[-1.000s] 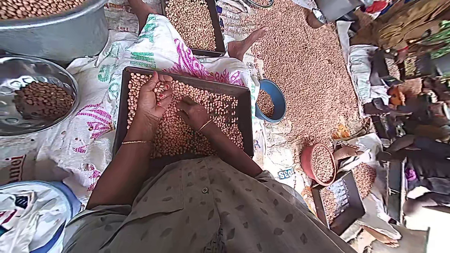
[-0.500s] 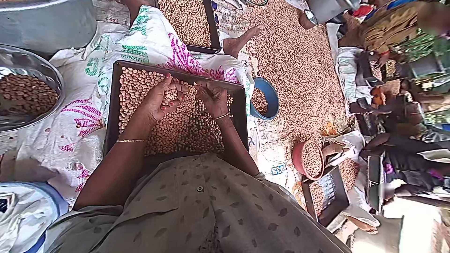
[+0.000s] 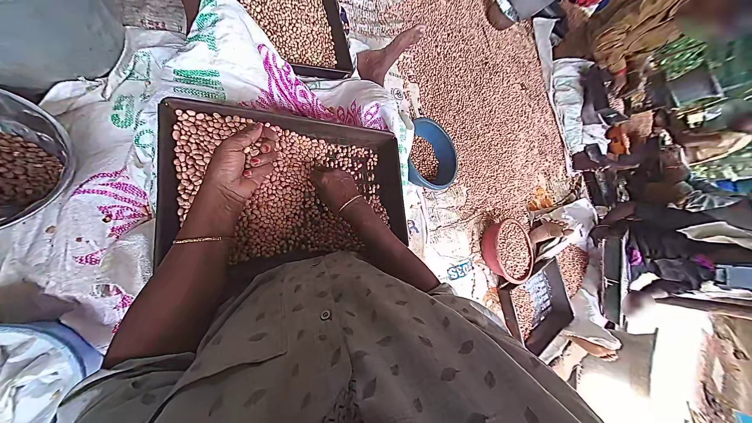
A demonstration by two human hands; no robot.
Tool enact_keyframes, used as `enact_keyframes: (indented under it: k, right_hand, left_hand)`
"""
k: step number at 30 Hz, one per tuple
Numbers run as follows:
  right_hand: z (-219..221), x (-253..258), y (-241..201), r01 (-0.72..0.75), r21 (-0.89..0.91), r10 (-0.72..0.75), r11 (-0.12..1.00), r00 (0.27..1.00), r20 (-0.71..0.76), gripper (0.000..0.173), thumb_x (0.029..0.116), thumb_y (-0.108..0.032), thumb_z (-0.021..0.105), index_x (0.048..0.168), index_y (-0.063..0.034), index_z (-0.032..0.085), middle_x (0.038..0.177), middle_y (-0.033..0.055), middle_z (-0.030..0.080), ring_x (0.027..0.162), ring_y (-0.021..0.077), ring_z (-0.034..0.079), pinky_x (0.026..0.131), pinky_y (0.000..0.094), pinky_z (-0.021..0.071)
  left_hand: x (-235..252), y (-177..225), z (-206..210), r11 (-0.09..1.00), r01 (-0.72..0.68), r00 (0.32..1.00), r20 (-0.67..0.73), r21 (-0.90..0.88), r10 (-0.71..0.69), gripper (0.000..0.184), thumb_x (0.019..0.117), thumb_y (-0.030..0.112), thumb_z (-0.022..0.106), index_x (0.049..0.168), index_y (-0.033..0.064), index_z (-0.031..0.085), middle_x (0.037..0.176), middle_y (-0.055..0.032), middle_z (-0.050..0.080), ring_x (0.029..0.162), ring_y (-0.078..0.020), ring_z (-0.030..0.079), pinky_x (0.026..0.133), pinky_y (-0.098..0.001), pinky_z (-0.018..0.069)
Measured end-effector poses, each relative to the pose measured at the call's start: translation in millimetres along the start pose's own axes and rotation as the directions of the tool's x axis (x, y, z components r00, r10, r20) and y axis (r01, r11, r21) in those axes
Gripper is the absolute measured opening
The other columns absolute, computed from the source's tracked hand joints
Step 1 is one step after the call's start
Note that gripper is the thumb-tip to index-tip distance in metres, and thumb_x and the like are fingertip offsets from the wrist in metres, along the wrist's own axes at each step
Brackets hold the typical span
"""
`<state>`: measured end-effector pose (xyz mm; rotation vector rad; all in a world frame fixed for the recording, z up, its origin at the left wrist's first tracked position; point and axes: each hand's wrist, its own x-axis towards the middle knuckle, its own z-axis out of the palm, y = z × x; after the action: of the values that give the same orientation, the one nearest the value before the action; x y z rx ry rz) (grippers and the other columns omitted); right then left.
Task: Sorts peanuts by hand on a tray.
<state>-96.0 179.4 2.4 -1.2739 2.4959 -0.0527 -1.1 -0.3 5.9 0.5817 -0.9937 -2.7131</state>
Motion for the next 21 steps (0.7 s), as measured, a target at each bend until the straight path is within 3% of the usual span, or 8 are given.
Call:
enact_keyframes:
  k: [3, 9, 12, 14, 16, 18, 19, 21]
  right_hand:
    - [2.2, 0.6, 1.2, -0.037, 0.017, 0.036, 0.999, 0.999, 0.024, 0.023, 0.1023, -0.008, 0.051, 0.117, -0.0011, 0.068, 0.123, 0.0193, 0.069, 0.111, 0.0383, 0.069, 0.09, 0.0569, 0.0551]
    - [6.2, -7.2, -12.8, -0.171, -0.012, 0.172, 0.985, 0.985, 0.023, 0.027, 0.1016, -0.009, 0.052, 0.124, -0.0032, 0.067, 0.124, 0.0201, 0.068, 0.113, 0.0394, 0.067, 0.086, 0.0579, 0.0551]
    - [4.4, -5.0, -7.6, -0.203, 0.105, 0.209, 0.973, 0.977, -0.044, 0.024, 0.0965, -0.017, 0.06, 0.112, -0.0017, 0.07, 0.113, 0.019, 0.071, 0.104, 0.0372, 0.07, 0.083, 0.059, 0.0545]
    - [-1.8, -6.7, -0.2, -0.072, 0.27, 0.144, 0.96, 0.955, -0.259, 0.017, 0.091, -0.014, 0.066, 0.097, 0.002, 0.071, 0.098, 0.0194, 0.071, 0.092, 0.0355, 0.071, 0.079, 0.0562, 0.0553]
    - [-7.6, -6.6, -3.7, 0.216, 0.365, 0.022, 0.906, 0.835, -0.55, 0.009, 0.0867, -0.004, 0.067, 0.091, 0.0036, 0.069, 0.086, 0.0171, 0.069, 0.078, 0.0299, 0.069, 0.069, 0.0471, 0.0566]
    - [-15.0, -5.1, -20.6, 0.434, 0.397, -0.047, 0.809, 0.721, -0.692, 0.013, 0.0897, 0.001, 0.064, 0.1, 0.0073, 0.07, 0.091, 0.0186, 0.071, 0.078, 0.0253, 0.071, 0.07, 0.0391, 0.06]
    - [-18.3, -2.5, -28.8, 0.481, 0.421, -0.038, 0.769, 0.692, -0.721, 0.017, 0.0922, 0.001, 0.063, 0.105, 0.0096, 0.069, 0.096, 0.0205, 0.071, 0.079, 0.0249, 0.072, 0.072, 0.0375, 0.0613]
    - [-17.9, 10.6, -35.7, 0.507, 0.446, 0.038, 0.738, 0.628, -0.777, 0.014, 0.0942, 0.0, 0.061, 0.102, 0.009, 0.067, 0.093, 0.0192, 0.069, 0.074, 0.0215, 0.069, 0.068, 0.0338, 0.0597]
  left_hand:
    - [2.2, -1.0, -0.7, 0.999, 0.009, 1.0, 0.0, 0.044, -0.009, 0.038, 0.1121, 0.026, 0.029, 0.095, 0.0134, 0.061, 0.068, 0.008, 0.052, 0.042, 0.0029, 0.035, 0.037, -0.0096, 0.0254]
    - [3.7, -2.1, -2.6, 0.997, 0.002, 1.0, 0.014, 0.072, -0.003, 0.04, 0.1121, 0.026, 0.028, 0.097, 0.0131, 0.062, 0.068, 0.009, 0.053, 0.043, 0.0035, 0.036, 0.037, -0.0091, 0.0268]
    - [3.2, -3.2, -3.6, 0.986, 0.027, 0.999, 0.03, 0.165, -0.033, 0.047, 0.1127, 0.035, 0.025, 0.097, 0.0137, 0.064, 0.073, 0.0074, 0.058, 0.043, 0.0024, 0.036, 0.037, -0.0108, 0.0249]
    - [2.9, -3.3, -2.8, 0.96, 0.076, 0.995, 0.036, 0.27, -0.089, 0.055, 0.1117, 0.045, 0.022, 0.1, 0.0144, 0.066, 0.078, 0.0058, 0.064, 0.044, 0.0019, 0.037, 0.038, -0.012, 0.0257]
    - [1.4, -4.5, 2.3, 0.927, 0.123, 0.99, 0.024, 0.354, -0.141, 0.062, 0.1106, 0.051, 0.019, 0.101, 0.0142, 0.068, 0.078, 0.0048, 0.064, 0.045, 0.0009, 0.04, 0.039, -0.0126, 0.0289]
    - [-1.5, -6.1, 8.0, 0.912, 0.182, 0.983, -0.055, 0.366, -0.174, 0.056, 0.1095, 0.054, 0.024, 0.097, 0.0182, 0.066, 0.075, 0.0057, 0.063, 0.048, 0.0003, 0.043, 0.042, -0.0136, 0.0332]
    - [-1.6, -6.1, 8.4, 0.926, 0.188, 0.982, -0.083, 0.328, -0.17, 0.047, 0.1097, 0.051, 0.029, 0.098, 0.0203, 0.063, 0.077, 0.0064, 0.063, 0.051, 0.0, 0.046, 0.044, -0.0143, 0.0362]
    - [0.2, -6.0, 4.0, 0.98, 0.088, 0.996, -0.018, 0.177, -0.086, 0.042, 0.1117, 0.038, 0.03, 0.098, 0.0175, 0.064, 0.08, 0.0061, 0.065, 0.05, 0.0011, 0.045, 0.042, -0.0126, 0.034]
